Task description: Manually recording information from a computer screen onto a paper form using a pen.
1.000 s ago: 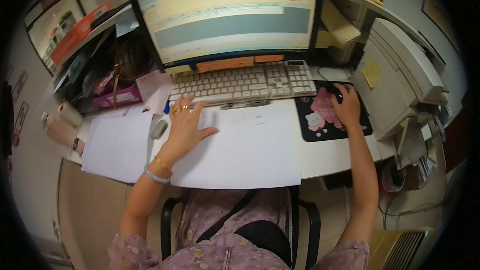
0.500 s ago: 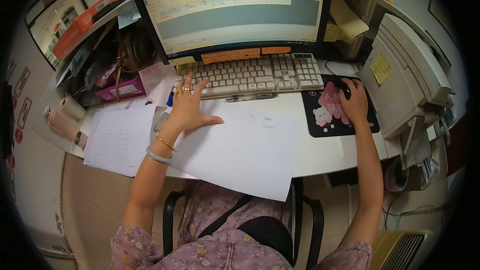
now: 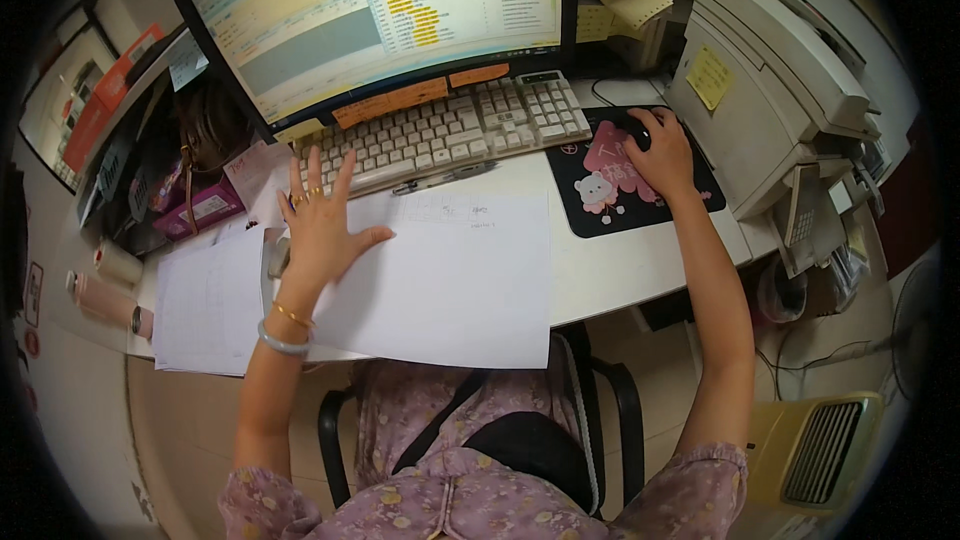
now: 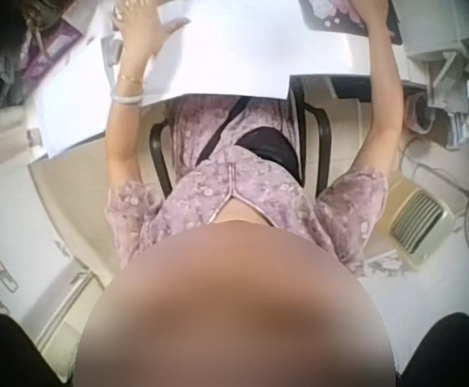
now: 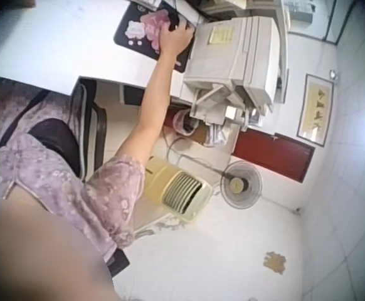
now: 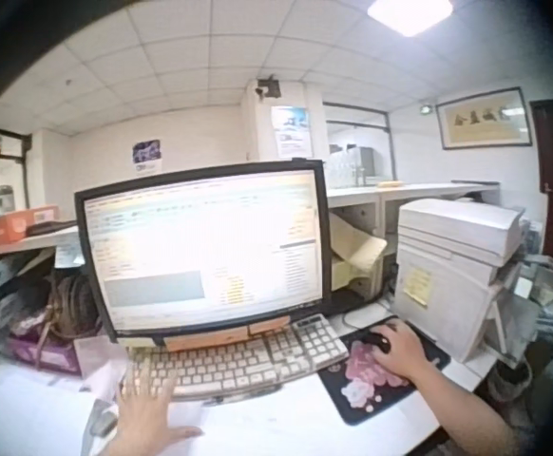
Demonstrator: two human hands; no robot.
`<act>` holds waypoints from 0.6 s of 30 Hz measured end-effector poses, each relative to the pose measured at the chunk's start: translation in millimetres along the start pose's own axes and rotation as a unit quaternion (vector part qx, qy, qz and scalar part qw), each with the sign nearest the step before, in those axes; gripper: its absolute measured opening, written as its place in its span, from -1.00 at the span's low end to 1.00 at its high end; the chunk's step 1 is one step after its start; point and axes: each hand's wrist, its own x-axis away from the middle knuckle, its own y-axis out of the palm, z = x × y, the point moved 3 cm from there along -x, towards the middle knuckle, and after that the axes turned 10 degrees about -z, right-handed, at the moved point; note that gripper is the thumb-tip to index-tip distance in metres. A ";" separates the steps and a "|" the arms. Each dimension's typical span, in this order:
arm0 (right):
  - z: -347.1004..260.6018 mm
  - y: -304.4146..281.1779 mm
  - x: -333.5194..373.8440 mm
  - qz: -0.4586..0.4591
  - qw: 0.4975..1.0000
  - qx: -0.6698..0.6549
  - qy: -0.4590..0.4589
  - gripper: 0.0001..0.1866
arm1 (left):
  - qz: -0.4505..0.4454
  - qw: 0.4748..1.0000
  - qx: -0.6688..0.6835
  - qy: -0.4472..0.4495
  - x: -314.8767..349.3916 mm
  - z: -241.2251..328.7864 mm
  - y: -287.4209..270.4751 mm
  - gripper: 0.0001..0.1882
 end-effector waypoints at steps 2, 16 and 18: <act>3.2 -14.9 2.7 0.021 1.000 0.002 0.004 -0.55 | 0.056 0.998 -0.032 0.021 20.3 15.4 -11.7 0.04; 4.4 -7.7 3.1 0.010 1.000 -0.006 0.015 -0.56 | -0.100 0.973 0.099 0.183 104.6 46.6 7.6 -0.28; 3.0 -8.7 3.7 0.008 1.000 -0.008 0.017 -0.56 | -0.089 0.975 0.096 0.180 105.5 49.2 8.4 -0.28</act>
